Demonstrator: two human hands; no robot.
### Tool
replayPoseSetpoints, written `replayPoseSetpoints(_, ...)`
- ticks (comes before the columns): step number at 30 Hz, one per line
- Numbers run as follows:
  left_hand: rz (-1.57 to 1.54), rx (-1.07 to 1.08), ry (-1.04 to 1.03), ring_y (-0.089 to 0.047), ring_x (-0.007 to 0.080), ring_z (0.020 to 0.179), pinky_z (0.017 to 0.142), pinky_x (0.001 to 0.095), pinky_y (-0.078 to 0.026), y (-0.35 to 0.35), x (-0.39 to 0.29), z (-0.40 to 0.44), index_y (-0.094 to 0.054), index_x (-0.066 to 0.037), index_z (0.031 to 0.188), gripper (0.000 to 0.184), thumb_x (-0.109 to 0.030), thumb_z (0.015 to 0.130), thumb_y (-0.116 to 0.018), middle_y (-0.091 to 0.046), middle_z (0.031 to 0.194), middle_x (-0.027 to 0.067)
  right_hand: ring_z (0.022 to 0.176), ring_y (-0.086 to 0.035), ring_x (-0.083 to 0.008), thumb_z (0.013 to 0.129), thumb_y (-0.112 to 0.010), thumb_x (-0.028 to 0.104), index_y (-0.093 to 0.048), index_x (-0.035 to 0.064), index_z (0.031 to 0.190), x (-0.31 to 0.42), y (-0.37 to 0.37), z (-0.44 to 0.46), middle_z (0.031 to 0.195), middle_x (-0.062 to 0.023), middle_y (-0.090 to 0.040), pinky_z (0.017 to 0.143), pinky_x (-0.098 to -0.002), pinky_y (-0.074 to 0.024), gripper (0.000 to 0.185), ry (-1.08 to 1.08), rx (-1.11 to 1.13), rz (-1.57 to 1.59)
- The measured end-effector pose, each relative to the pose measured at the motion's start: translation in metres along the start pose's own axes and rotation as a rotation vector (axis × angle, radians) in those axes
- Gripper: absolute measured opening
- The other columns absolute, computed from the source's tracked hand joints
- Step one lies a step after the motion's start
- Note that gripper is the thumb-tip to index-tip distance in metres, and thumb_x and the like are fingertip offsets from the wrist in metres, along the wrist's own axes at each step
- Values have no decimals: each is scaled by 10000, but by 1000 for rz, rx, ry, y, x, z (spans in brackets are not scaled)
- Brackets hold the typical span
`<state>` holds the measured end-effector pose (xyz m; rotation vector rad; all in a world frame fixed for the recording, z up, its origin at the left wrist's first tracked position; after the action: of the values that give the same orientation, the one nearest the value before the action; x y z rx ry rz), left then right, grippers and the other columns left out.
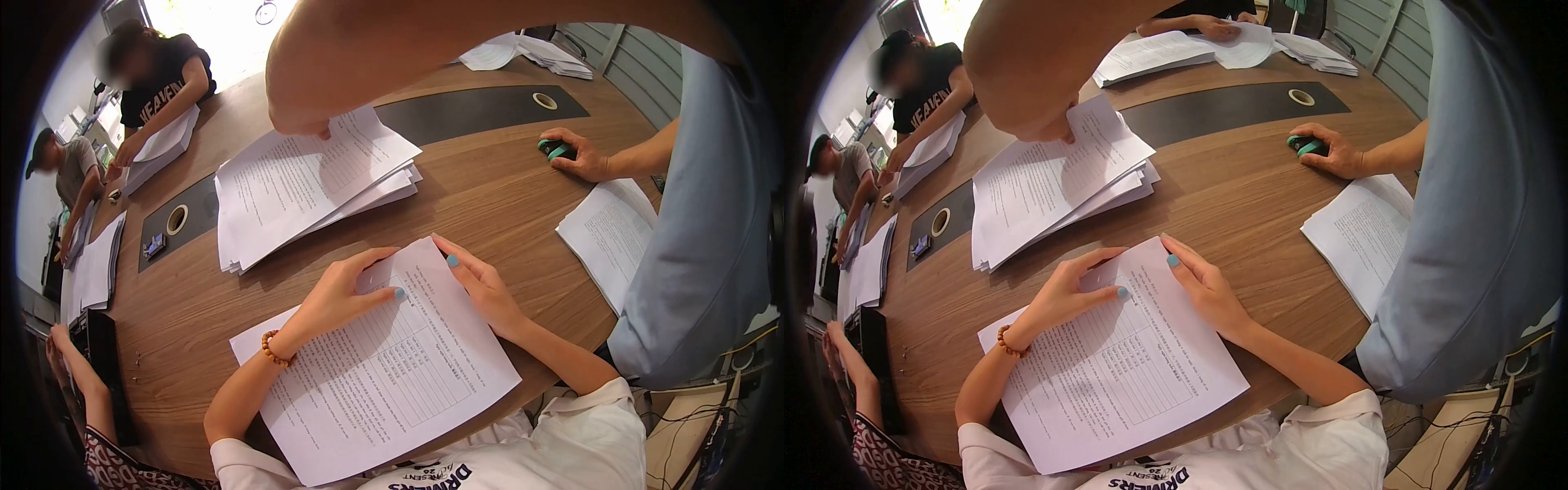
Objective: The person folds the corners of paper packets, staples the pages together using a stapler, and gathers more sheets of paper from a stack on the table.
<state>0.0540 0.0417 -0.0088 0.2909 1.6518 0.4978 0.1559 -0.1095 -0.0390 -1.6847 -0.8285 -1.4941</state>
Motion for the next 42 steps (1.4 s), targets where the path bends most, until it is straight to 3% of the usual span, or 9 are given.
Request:
replayPoseSetpoints(15,-3,-27,-108,-654,233,888,779,312,-515,0,2,1,-512,12,1238,518,-206,797,-673,-633,1084,181,1352,-283,-219,976,-419,241,-366,-29,1365,-3,0,2,1458,-150,-311,1085,-299,-247,477,-10,5,13)
replayPoseSetpoints(17,-14,-10,-41,-640,209,926,810,301,-502,2,-3,-1,-515,0,1245,519,-184,791,-684,-627,1103,163,1209,-442,-142,994,-383,258,-340,15,1397,-6,1,2,1387,-114,-413,996,-250,-362,472,-3,3,-45)
replayPoseSetpoints(20,-10,3,10,-621,186,968,843,292,-488,1,-3,-1,-514,-6,1252,525,-160,783,-694,-619,1126,146,1335,-308,-201,975,-413,227,-362,-27,1368,-3,-1,1,1455,-142,-318,1075,-286,-261,471,-35,4,56)
replayPoseSetpoints(24,66,-37,-96,-612,195,979,862,303,-478,2,-3,-2,-509,8,1252,530,-159,782,-687,-609,1138,151,1317,-326,-173,975,-425,246,-376,-28,1360,-6,1,0,1444,-126,-333,1052,-273,-285,475,-13,12,66)
replayPoseSetpoints(27,54,-38,-93,-629,269,953,841,335,-487,2,0,0,-511,25,1228,522,-202,785,-668,-624,1078,205,1291,-348,-160,972,-445,287,-399,-21,1348,-27,4,-6,1422,-112,-361,1030,-268,-298,488,-310,-10,139)
replayPoseSetpoints(29,49,-38,-102,-632,268,947,835,336,-490,2,-1,1,-512,27,1226,522,-205,785,-668,-624,1078,205,1075,-499,-69,979,-445,327,-411,1,1349,-29,12,-3,1239,-67,-535,880,-226,-423,495,-194,-86,-19)
replayPoseSetpoints(36,57,-30,-95,-649,261,902,801,328,-511,1,-1,1,-514,32,1221,532,-223,783,-677,-630,1061,205,1062,-501,-60,974,-452,345,-389,8,1365,-46,25,5,1233,-55,-535,896,-212,-406,520,-50,-86,-100)
replayPoseSetpoints(39,31,-22,-68,-650,258,899,799,323,-512,0,1,2,-515,28,1221,527,-226,789,-676,-631,1056,203,1069,-494,-67,974,-452,349,-392,21,1367,-47,22,6,1234,-51,-530,902,-211,-400,515,-24,22,-350)
replayPoseSetpoints(42,50,-37,-110,-650,259,900,800,323,-512,0,1,1,-514,25,1222,521,-225,793,-673,-632,1058,201,1029,-508,-67,969,-457,363,-443,18,1317,-10,3,-3,1175,-45,-555,884,-212,-406,490,-72,-113,90)
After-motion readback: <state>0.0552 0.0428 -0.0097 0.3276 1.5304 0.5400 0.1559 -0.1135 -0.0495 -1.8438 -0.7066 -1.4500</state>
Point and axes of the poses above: each hand's wrist, its own z-axis towards the middle knuckle, its own y-axis out of the back of the hand, x = y × z, the point moved 6 cm from there along z, towards the middle knuckle
